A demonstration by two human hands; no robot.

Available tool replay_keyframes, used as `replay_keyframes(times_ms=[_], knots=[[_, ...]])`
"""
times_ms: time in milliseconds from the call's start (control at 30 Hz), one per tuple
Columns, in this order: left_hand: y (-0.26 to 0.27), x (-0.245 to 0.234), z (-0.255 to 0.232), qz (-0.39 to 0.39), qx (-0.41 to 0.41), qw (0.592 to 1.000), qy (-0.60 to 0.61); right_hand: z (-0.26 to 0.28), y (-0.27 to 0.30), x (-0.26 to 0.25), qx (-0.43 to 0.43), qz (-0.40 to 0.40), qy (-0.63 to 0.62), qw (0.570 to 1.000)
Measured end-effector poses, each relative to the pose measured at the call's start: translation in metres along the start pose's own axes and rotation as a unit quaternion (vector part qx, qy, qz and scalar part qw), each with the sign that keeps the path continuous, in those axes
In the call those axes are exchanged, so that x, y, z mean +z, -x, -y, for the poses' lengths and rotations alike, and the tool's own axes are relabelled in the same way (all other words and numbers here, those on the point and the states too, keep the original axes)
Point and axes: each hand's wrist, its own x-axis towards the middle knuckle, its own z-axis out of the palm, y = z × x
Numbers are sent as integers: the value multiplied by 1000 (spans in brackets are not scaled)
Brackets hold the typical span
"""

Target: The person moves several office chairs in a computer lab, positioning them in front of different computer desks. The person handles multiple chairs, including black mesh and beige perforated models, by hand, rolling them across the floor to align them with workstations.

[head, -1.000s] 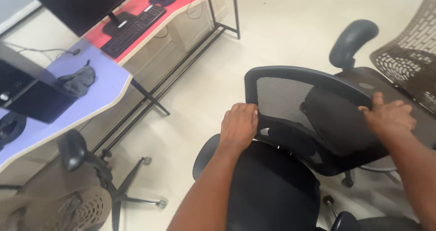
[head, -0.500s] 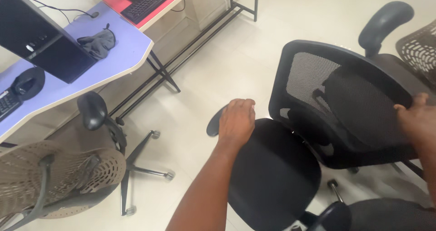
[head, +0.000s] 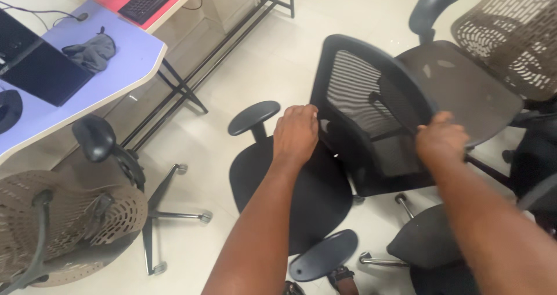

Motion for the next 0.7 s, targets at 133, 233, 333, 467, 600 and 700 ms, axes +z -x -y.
replay_keyframes(times_ms=[133,233,333,467,600,700], knots=[[3,0,-19,-4,23,1000,-16,32,24,-9,-30,39,-4,999],[4,2,-31,1,11,1000,-16,57,43,-8,-68,55,-32,996],[-1,8,-40,22,-24,999,-13,87,65,-13,-109,82,7,991],[1,22,-48,24,-40,999,-2,107,84,-45,-73,179,-160,968],[3,40,-48,29,-44,999,-4,117,68,-63,-184,119,-124,968],[9,61,-47,32,-79,995,47,136,49,-59,-252,106,-133,953]])
